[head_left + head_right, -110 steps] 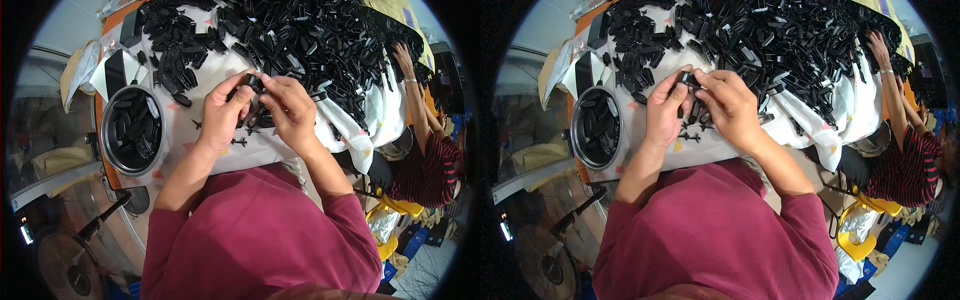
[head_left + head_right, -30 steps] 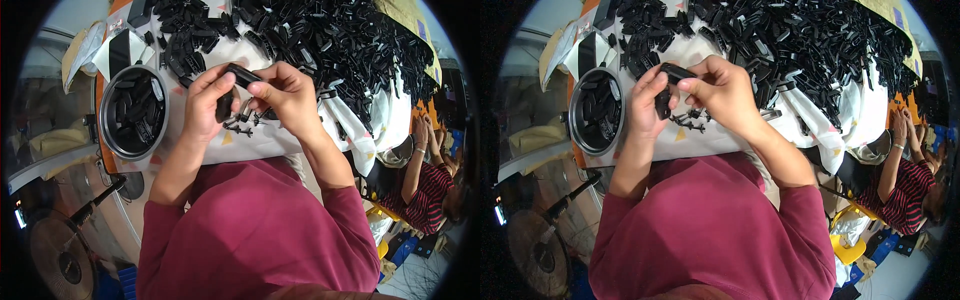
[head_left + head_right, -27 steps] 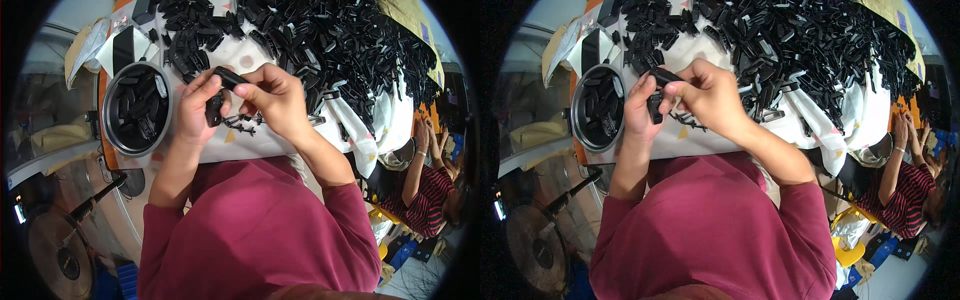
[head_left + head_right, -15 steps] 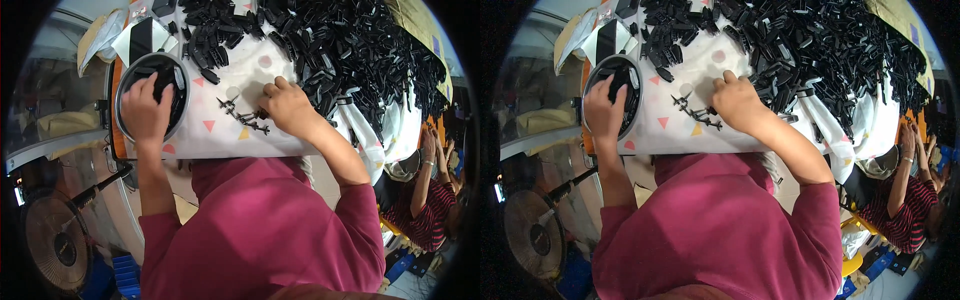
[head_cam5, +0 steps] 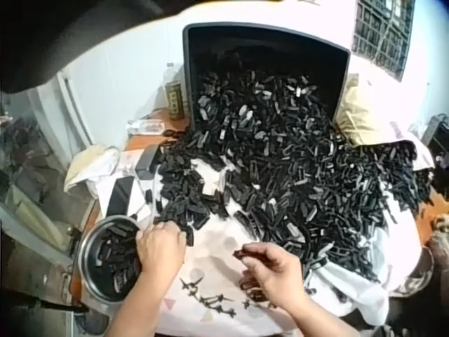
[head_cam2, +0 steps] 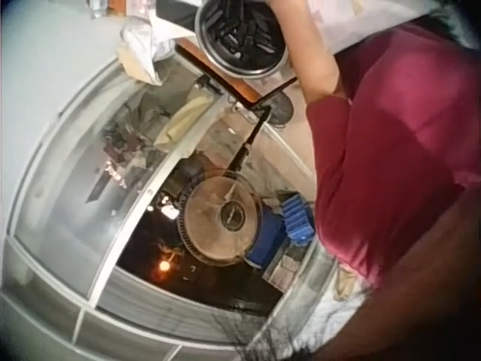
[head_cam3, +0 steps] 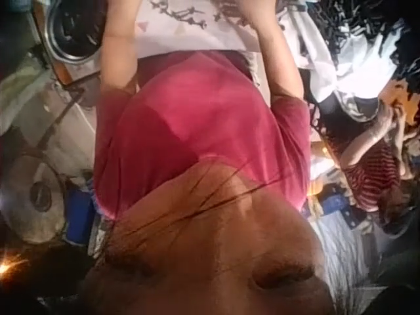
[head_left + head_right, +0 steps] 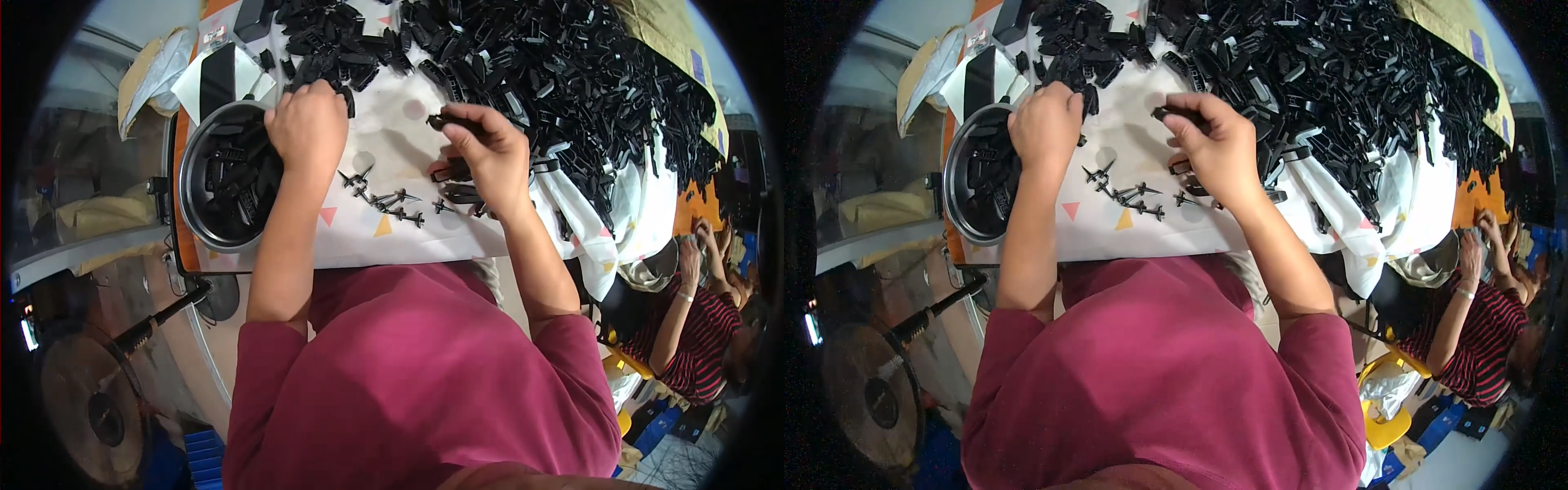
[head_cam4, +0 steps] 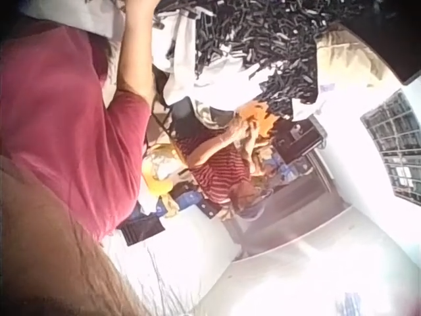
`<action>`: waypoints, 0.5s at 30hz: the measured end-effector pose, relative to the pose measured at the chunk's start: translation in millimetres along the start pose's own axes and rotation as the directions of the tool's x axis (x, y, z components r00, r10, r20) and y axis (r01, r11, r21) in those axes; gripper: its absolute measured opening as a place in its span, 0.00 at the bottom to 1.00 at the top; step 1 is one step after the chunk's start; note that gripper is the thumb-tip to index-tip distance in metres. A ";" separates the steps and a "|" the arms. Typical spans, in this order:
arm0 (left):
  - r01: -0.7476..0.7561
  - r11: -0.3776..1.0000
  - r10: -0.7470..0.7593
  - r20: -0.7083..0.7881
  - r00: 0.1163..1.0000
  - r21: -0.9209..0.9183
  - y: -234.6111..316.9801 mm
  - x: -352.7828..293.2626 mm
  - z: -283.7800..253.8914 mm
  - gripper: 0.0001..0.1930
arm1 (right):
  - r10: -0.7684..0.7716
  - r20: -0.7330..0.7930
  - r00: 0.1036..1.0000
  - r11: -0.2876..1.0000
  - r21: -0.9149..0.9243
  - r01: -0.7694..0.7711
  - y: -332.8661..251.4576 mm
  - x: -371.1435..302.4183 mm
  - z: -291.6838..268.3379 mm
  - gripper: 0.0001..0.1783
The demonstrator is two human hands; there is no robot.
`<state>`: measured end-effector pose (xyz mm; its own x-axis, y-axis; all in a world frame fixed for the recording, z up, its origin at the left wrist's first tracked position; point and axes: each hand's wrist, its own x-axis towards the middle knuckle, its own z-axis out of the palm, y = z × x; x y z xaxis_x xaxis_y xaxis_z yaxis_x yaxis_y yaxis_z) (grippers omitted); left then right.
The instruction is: Inspecting and assembling small black plastic components at a workstation.
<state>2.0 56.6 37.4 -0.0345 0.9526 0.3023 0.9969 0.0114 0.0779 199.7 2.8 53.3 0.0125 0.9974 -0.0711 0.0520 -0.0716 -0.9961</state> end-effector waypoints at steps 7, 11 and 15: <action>-0.055 0.998 0.051 0.117 0.992 0.024 0.8 -6.2 0.4 0.12 | 0.005 0.035 0.999 0.985 0.171 -0.011 -11.3 1.4 9.4 0.14; 0.094 0.849 0.043 0.244 0.969 -0.520 5.3 -12.7 -7.9 0.17 | 0.058 0.057 0.997 0.986 0.152 -0.066 -1.1 -1.2 3.8 0.15; 0.320 -0.012 0.248 0.307 0.919 -0.947 15.4 -26.1 -30.2 0.18 | -0.011 0.059 0.998 0.960 0.281 -0.006 -15.2 -4.4 3.3 0.16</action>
<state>16.2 22.7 59.4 0.2369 0.9715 0.0055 -0.0899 0.0162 0.9958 195.6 -0.5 68.5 -0.0474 0.9969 -0.0627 -0.2308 -0.0720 -0.9703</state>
